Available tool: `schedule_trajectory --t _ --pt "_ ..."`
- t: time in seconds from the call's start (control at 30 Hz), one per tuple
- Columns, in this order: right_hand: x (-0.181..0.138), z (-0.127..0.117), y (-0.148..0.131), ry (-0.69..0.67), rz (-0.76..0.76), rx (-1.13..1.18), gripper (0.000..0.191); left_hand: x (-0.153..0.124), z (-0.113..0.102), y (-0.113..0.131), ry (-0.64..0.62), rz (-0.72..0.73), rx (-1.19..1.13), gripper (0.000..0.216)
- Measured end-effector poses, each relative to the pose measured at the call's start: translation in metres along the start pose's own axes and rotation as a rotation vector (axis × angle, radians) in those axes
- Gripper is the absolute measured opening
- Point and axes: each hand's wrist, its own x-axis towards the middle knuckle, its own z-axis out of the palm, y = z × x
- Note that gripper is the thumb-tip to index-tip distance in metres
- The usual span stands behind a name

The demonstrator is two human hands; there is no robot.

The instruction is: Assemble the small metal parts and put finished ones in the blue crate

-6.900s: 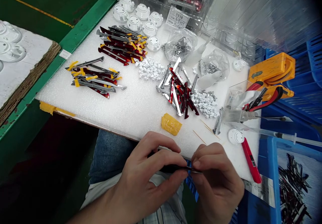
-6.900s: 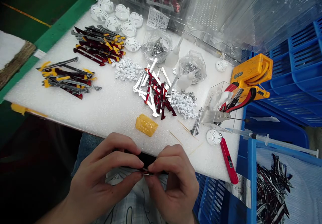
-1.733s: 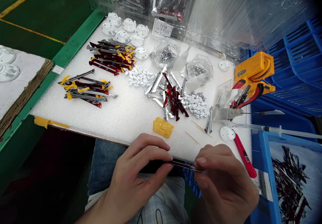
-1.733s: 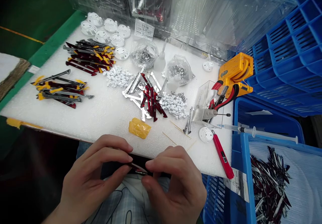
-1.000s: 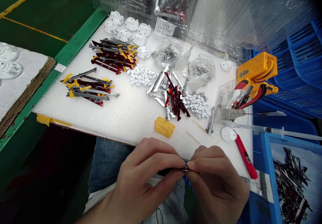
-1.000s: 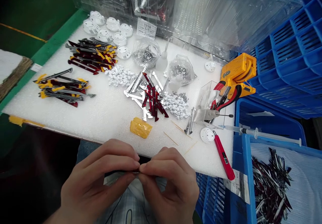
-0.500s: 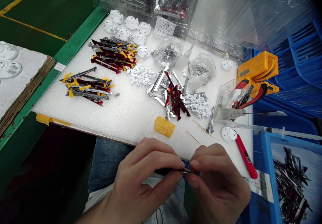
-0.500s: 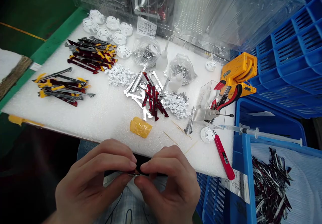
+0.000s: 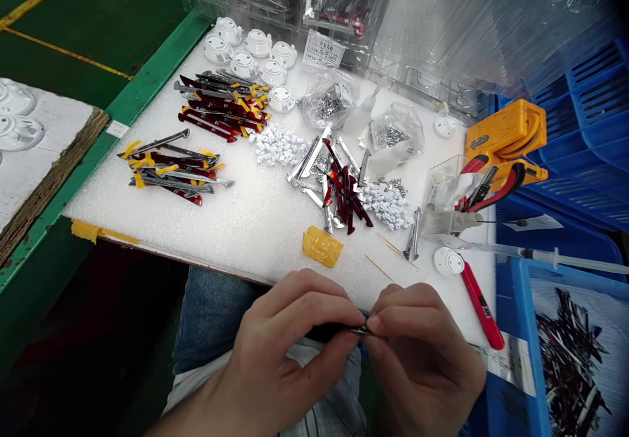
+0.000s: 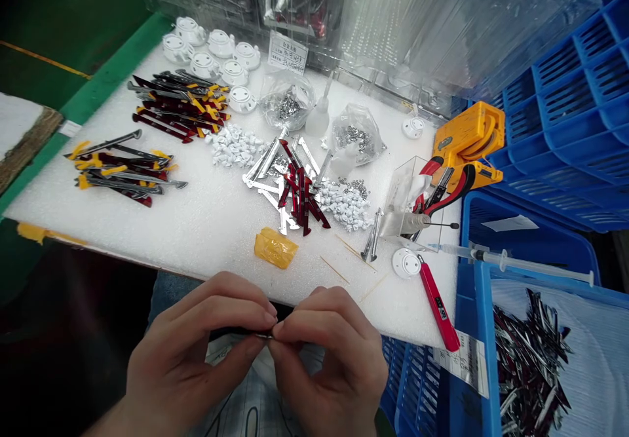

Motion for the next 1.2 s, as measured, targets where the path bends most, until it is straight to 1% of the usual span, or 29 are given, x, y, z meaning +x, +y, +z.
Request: schedule_trajectory --t 0.17,0.47,0.63,0.8,0.93,1.2 --pt "-0.001 -0.004 0.002 -0.029 0.047 -0.04 0.019 0.0 0.001 -0.001 -0.004 -0.012 -0.033 0.023" --pt "0.002 -0.001 -0.001 -0.038 0.028 -0.057 0.016 0.002 0.005 -0.003 0.041 0.011 -0.024 0.031" --pt "0.002 -0.001 -0.001 -0.075 -0.022 -0.077 0.019 0.004 0.005 -0.002 0.035 0.017 -0.014 0.032" --pt "0.006 0.003 -0.002 -0.06 -0.05 -0.107 0.016 0.005 0.004 0.0 0.034 0.022 0.027 0.03" --pt "0.008 0.006 -0.003 -0.07 -0.086 -0.127 0.019 0.005 0.004 0.001 0.042 0.026 0.063 0.03" --pt "-0.001 -0.002 -0.001 -0.115 -0.003 -0.084 0.015 0.007 0.002 -0.002 0.045 0.023 0.047 0.028"
